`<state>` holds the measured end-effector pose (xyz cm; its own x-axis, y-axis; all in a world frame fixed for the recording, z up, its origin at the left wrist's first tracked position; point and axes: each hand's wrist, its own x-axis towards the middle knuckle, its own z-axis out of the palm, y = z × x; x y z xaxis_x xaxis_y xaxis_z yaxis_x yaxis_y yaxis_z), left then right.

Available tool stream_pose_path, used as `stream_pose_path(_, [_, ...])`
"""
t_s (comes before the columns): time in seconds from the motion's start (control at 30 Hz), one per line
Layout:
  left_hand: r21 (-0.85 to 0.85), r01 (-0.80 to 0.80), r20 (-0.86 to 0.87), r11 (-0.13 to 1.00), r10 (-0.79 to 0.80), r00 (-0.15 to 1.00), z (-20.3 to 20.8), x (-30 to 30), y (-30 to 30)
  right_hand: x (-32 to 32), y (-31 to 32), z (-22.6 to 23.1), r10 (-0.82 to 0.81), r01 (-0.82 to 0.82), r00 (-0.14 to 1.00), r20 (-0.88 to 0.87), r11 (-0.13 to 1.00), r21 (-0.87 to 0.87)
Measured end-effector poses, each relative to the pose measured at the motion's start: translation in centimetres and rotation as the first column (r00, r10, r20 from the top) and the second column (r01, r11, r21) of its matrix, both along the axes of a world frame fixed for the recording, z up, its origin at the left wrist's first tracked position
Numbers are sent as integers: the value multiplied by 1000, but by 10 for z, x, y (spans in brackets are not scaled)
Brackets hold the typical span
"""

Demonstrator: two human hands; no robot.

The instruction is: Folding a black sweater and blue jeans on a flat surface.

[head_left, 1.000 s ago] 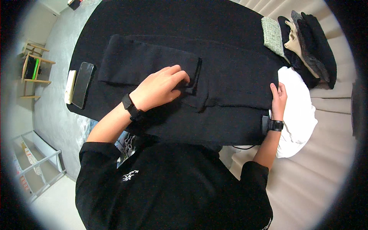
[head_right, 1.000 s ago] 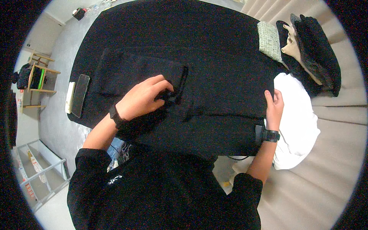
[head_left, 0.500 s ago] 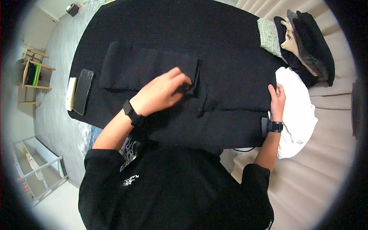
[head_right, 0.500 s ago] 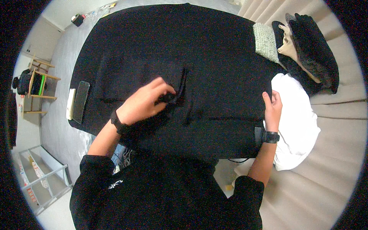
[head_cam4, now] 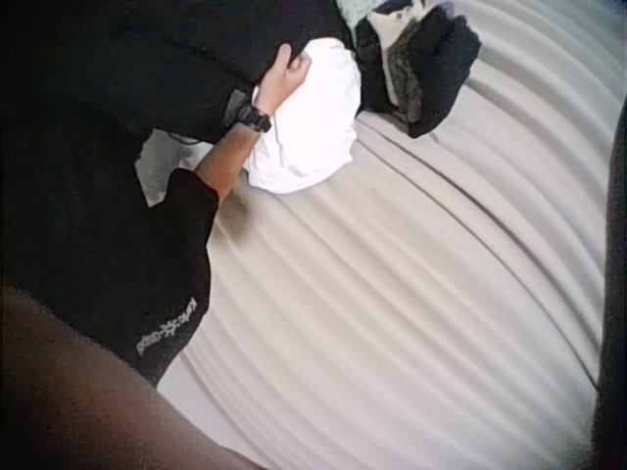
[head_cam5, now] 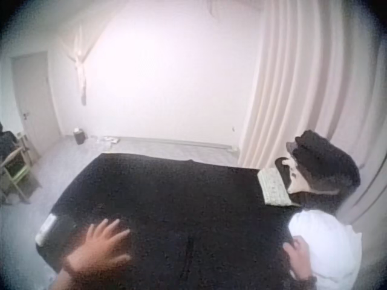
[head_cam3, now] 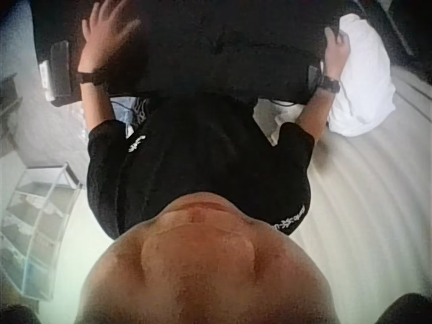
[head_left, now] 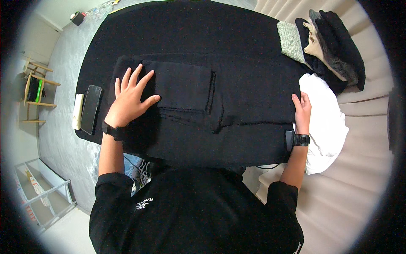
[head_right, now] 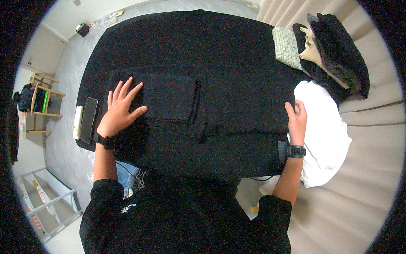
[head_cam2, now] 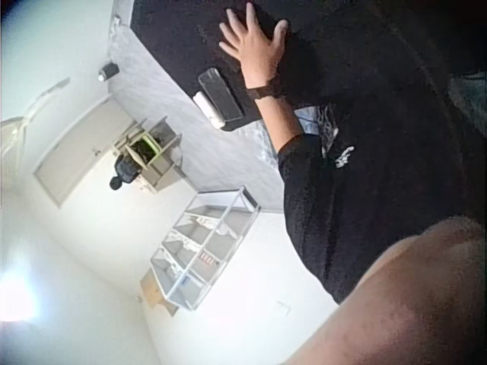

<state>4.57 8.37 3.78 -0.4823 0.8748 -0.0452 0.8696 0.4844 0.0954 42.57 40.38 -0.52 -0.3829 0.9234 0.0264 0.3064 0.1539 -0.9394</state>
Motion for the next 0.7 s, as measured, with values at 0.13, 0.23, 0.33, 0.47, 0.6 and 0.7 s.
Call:
stream_pose_path(0.13, [24, -8, 79, 1000, 6, 997, -4, -6, -1, -1, -3, 5, 32, -33, 999, -36, 999, -39])
stream_pose_path(0.23, [43, -4, 106, 999, 0, 994, -12, -10, -3, -3, -13, 23, 43, -48, 997, -58, 994, -97])
stream_pose_path(0.33, [44, -3, 137, 999, -3, 991, -14, -8, -3, -1, -18, 30, 60, -69, 997, -58, 985, -161])
stream_pose_path(0.47, [128, -11, 161, 992, -10, 987, -14, -7, -3, -17, -28, 56, 54, -79, 984, -170, 986, -144])
stream_pose_path(0.6, [269, -26, 303, 963, -59, 951, -13, -18, -2, -103, -93, 147, 295, -291, 847, -442, 954, 77])
stream_pose_path(0.7, [422, -426, 862, 800, -208, 462, -3, -37, -18, -146, -124, 172, 663, -812, 426, -615, 580, 63])
